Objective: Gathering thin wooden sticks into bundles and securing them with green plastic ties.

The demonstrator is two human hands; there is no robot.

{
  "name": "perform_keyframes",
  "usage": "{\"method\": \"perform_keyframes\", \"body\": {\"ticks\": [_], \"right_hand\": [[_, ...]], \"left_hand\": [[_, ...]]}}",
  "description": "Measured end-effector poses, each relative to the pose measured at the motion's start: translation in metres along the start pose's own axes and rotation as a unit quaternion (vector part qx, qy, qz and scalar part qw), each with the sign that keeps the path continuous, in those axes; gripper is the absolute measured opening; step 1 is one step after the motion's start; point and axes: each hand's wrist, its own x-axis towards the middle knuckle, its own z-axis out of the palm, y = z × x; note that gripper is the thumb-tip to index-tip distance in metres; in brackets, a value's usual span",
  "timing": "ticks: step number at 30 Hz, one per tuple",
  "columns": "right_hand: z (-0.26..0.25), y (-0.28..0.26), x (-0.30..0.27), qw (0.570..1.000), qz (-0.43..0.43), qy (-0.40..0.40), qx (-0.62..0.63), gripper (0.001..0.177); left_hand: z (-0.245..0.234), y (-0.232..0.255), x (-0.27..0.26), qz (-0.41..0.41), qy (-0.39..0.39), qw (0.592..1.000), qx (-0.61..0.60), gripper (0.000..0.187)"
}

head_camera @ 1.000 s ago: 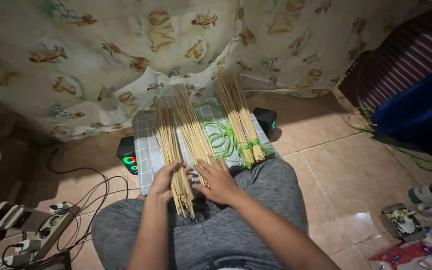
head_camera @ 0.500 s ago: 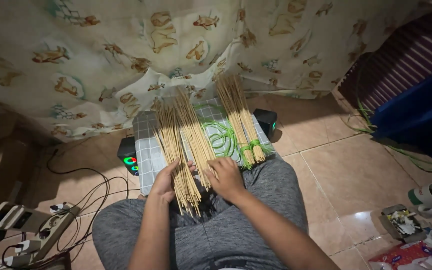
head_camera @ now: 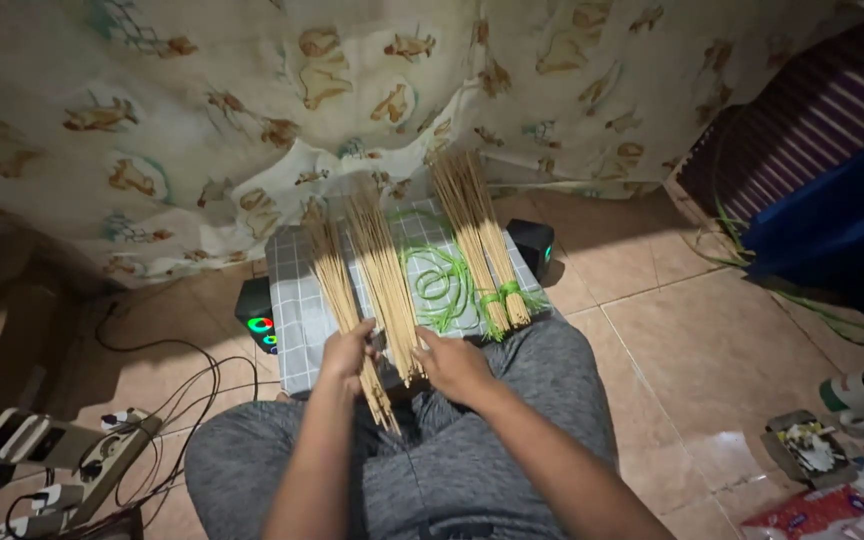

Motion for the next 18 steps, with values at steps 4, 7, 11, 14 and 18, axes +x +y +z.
{"method": "perform_keyframes", "body": {"ticks": [4, 7, 11, 14, 18], "right_hand": [[0.013, 0.017, 0.008, 0.992, -0.008, 0.117, -0.035, 0.039], [0.015, 0.036, 0.017, 0.95, -0.072, 0.271, -0.135, 0.035], [0.007, 0.045, 0.018, 0.917, -0.11, 0.313, -0.221, 0.043], [0.001, 0.03, 0.013, 0.929, -0.103, 0.302, -0.186, 0.042], [0.0, 0.025, 0.014, 0.945, -0.084, 0.27, -0.166, 0.031]], "left_hand": [[0.015, 0.015, -0.034, 0.013, 0.015, 0.998, 0.058, 0.037], [0.019, 0.028, -0.052, 0.04, 0.001, 0.996, 0.074, 0.02], [0.04, 0.07, -0.107, 0.123, -0.032, 0.989, 0.077, 0.018], [0.039, 0.091, -0.118, 0.272, -0.013, 0.943, 0.194, 0.024], [0.054, 0.124, -0.144, 0.395, 0.111, 0.877, 0.251, 0.019]]}}
